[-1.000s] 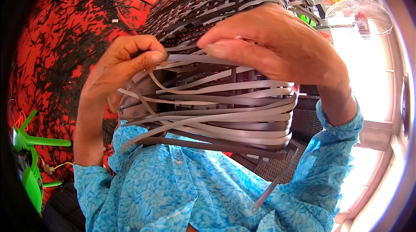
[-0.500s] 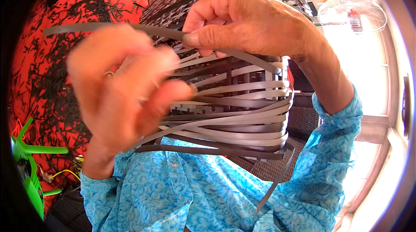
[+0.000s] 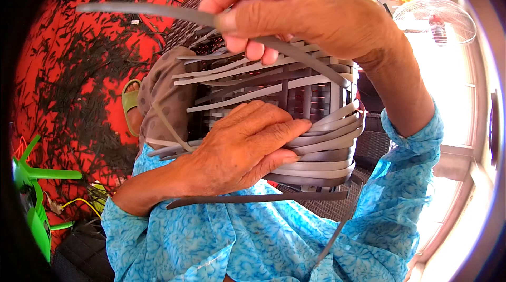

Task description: The person weaves plastic strips into a wicker furniture frame by hand, repeatedly interlacing the strips through the existing weave and tucking the ends into place.

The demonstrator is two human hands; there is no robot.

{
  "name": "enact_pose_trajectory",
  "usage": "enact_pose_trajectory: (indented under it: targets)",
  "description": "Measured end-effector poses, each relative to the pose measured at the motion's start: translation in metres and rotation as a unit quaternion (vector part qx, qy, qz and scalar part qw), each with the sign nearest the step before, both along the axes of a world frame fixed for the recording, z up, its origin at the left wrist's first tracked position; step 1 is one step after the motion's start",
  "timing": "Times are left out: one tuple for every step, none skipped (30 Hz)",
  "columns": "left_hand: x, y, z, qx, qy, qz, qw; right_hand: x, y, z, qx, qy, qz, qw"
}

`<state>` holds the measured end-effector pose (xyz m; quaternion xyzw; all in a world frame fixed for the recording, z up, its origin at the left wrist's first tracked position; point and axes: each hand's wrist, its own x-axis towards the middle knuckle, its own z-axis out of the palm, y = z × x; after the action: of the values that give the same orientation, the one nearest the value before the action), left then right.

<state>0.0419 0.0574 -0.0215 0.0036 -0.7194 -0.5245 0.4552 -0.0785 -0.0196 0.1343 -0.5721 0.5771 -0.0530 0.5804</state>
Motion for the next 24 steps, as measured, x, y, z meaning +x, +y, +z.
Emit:
enact_pose_trajectory:
  targets:
    - [-0.002, 0.001, -0.001, 0.013, 0.012, -0.009, 1.0, 0.004, -0.002, 0.006, 0.015, -0.007, -0.021, 1.0]
    - [-0.003, 0.001, -0.002, 0.033, 0.02, -0.016, 0.999, 0.008, -0.001, 0.019, 0.003, 0.013, -0.043, 0.999]
    - [-0.004, 0.001, -0.002, 0.054, 0.022, -0.029, 0.998, 0.011, -0.001, 0.029, -0.005, 0.017, -0.057, 0.998]
    - [-0.004, 0.001, -0.002, 0.071, 0.025, -0.046, 0.996, 0.015, -0.003, 0.037, -0.008, 0.013, -0.067, 0.998]
    - [-0.005, 0.0, -0.003, 0.099, 0.017, -0.051, 0.994, 0.015, -0.006, 0.045, -0.009, 0.007, -0.075, 0.997]
    - [-0.006, -0.001, -0.002, 0.123, 0.011, -0.061, 0.991, 0.016, -0.007, 0.049, -0.006, -0.002, -0.07, 0.998]
    - [-0.007, -0.003, -0.002, 0.153, 0.007, -0.071, 0.986, 0.011, -0.013, 0.044, 0.01, -0.019, -0.033, 0.999]
    - [-0.007, -0.003, -0.001, 0.189, -0.024, -0.074, 0.979, 0.009, -0.015, 0.041, 0.025, -0.037, 0.003, 0.999]
    - [-0.009, -0.004, 0.0, 0.199, -0.045, -0.074, 0.976, 0.005, -0.02, 0.035, 0.041, -0.055, 0.038, 0.997]
    - [-0.012, -0.004, 0.001, 0.216, -0.044, -0.07, 0.973, -0.003, -0.002, 0.044, -0.019, 0.096, 0.024, 0.995]
    - [-0.013, -0.005, 0.001, 0.234, -0.042, -0.066, 0.969, -0.005, 0.011, 0.052, -0.078, 0.244, 0.011, 0.966]
    - [-0.013, -0.005, 0.001, 0.242, -0.06, -0.086, 0.965, -0.013, 0.017, 0.053, -0.085, 0.256, 0.059, 0.961]
    - [-0.013, -0.005, 0.001, 0.261, -0.074, -0.095, 0.958, -0.019, 0.023, 0.054, -0.091, 0.266, 0.107, 0.954]
    - [-0.012, -0.006, 0.001, 0.283, -0.098, -0.117, 0.947, -0.023, 0.032, 0.06, -0.093, 0.305, 0.1, 0.943]
    - [-0.013, -0.006, 0.001, 0.305, -0.121, -0.138, 0.934, -0.026, 0.042, 0.067, -0.095, 0.343, 0.094, 0.93]
    - [-0.013, -0.007, 0.001, 0.286, -0.097, -0.126, 0.945, -0.026, 0.048, 0.067, -0.173, 0.329, 0.125, 0.92]
    - [-0.013, -0.007, 0.001, 0.287, -0.089, -0.139, 0.943, -0.031, 0.053, 0.076, -0.113, 0.411, 0.138, 0.894]
    - [-0.014, -0.007, 0.001, 0.294, -0.077, -0.145, 0.942, -0.025, 0.052, 0.085, -0.051, 0.488, 0.15, 0.858]
    - [-0.015, -0.008, 0.001, 0.3, -0.064, -0.151, 0.94, -0.031, 0.057, 0.088, -0.091, 0.471, 0.161, 0.863]
    - [-0.016, -0.008, 0.002, 0.315, -0.082, -0.165, 0.931, -0.029, 0.058, 0.091, -0.131, 0.453, 0.173, 0.865]
    - [-0.016, -0.009, 0.002, 0.33, -0.1, -0.179, 0.921, -0.034, 0.061, 0.093, -0.171, 0.436, 0.185, 0.864]
    - [-0.017, -0.01, 0.002, 0.344, -0.115, -0.193, 0.912, -0.037, 0.062, 0.097, -0.167, 0.444, 0.142, 0.869]
    - [-0.017, -0.011, 0.002, 0.348, -0.117, -0.2, 0.908, -0.043, 0.066, 0.098, -0.199, 0.468, 0.135, 0.851]
    - [-0.017, -0.012, 0.003, 0.351, -0.117, -0.209, 0.905, -0.05, 0.07, 0.101, -0.229, 0.491, 0.126, 0.831]
